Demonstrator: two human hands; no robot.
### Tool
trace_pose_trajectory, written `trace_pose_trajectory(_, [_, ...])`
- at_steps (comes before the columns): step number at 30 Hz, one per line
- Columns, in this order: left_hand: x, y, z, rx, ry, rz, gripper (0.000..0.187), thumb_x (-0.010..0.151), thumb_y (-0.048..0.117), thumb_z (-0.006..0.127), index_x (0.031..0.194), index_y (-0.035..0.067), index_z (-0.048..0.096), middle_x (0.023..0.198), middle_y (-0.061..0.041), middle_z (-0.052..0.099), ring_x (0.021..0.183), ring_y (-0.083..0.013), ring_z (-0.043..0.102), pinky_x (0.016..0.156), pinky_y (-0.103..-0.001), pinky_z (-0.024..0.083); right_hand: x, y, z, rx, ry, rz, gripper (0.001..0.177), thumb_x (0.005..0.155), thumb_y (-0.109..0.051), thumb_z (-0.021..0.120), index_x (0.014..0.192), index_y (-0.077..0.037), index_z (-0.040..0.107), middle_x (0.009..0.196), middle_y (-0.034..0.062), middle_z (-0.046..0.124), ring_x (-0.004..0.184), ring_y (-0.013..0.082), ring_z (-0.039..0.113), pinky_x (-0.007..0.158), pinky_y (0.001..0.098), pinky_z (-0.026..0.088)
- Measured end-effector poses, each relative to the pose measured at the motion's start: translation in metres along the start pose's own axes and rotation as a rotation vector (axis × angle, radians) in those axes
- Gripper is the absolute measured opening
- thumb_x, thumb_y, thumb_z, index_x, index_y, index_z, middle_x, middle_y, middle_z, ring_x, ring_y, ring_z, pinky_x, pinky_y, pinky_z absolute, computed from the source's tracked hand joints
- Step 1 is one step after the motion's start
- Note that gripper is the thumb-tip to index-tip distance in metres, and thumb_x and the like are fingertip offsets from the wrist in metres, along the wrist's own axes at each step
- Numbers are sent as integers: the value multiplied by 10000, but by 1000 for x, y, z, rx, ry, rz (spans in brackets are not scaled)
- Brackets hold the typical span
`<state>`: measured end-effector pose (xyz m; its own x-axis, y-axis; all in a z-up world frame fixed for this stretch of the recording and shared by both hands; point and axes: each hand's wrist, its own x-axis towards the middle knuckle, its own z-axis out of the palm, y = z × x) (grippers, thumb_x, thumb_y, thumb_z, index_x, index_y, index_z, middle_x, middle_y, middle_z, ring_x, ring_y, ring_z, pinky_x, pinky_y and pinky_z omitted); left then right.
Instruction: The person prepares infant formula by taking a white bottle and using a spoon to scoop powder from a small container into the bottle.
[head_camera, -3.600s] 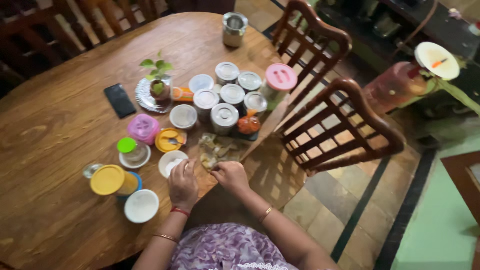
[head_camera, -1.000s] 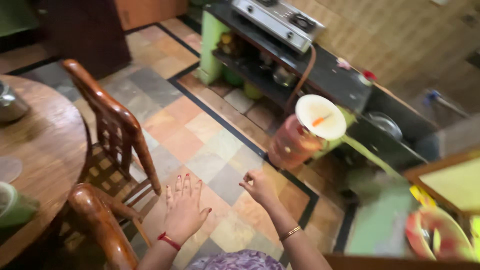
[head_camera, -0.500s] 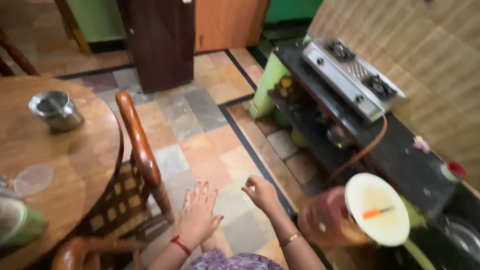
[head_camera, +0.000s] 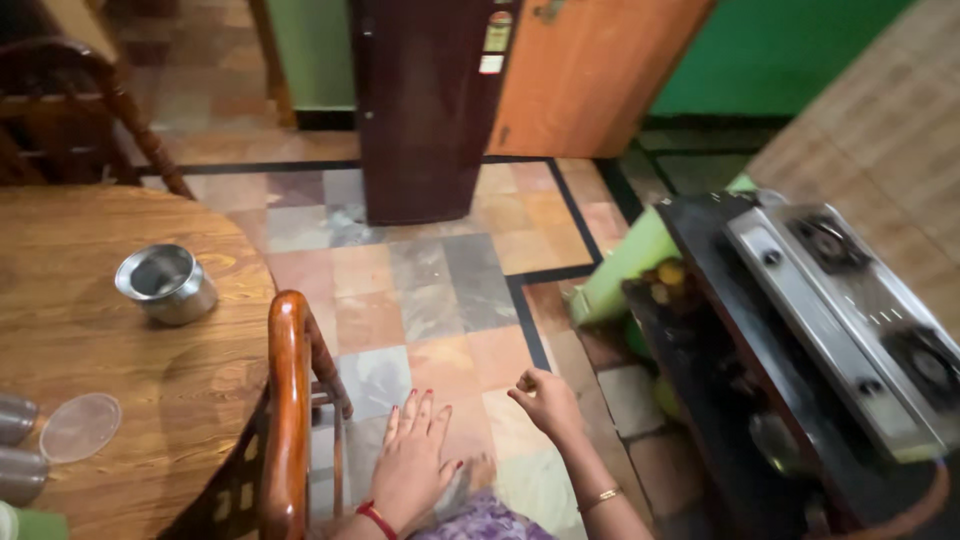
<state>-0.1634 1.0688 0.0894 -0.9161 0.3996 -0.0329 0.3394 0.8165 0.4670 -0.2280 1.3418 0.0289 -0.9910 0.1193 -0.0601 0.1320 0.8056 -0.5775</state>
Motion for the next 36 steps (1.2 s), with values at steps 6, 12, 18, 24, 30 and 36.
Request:
trace_pose_trajectory(6, [104,-28,2,9,-48,-215,864,819,427,777,1529,107,401,1656,-194,235,1513,-381,140,1221,-534,136,151,-12,15,-9,-97,-248,265,759,-292,850,830,-63,737,879,125,745,852,299,725,749,399,567])
trace_pose_trajectory(12, [218,-60,-9,8,-28,-401,836,849,445,749,1547,162,386,1681,-163,198,1541,-347,108,1241,-511,129,306,-52,7,-108,-194,-458,297,738,-331,835,843,-67,748,919,129,737,883,331,699,764,425,553])
trace_pose_trajectory(18, [304,-107,-15,37,-11,-531,825,851,499,713,1544,181,398,1672,-127,256,1528,-311,170,1238,-541,107,426,-102,20,-183,-184,-522,378,833,-426,768,756,-56,767,809,138,734,822,345,704,762,449,555])
trace_pose_trajectory(24, [396,-185,-32,50,8,-609,688,909,544,614,1484,209,444,1570,-77,412,1513,-268,291,1251,-591,114,527,-180,36,-80,-94,-437,324,938,-404,706,886,-87,749,804,149,725,815,362,703,724,460,543])
trace_pose_trajectory(30, [510,-272,-82,-11,2,-496,779,878,499,669,1552,207,411,1621,-74,379,1509,-289,241,1234,-543,145,650,-259,13,147,32,-733,125,853,-204,741,902,-90,755,936,119,757,899,311,722,785,401,565])
trace_pose_trajectory(36, [595,-330,-120,6,87,-430,712,885,478,676,1498,178,476,1546,-107,420,1494,-301,292,1229,-499,215,775,-324,-26,289,185,-669,153,864,-168,734,976,-65,750,1006,111,760,930,276,745,820,358,579])
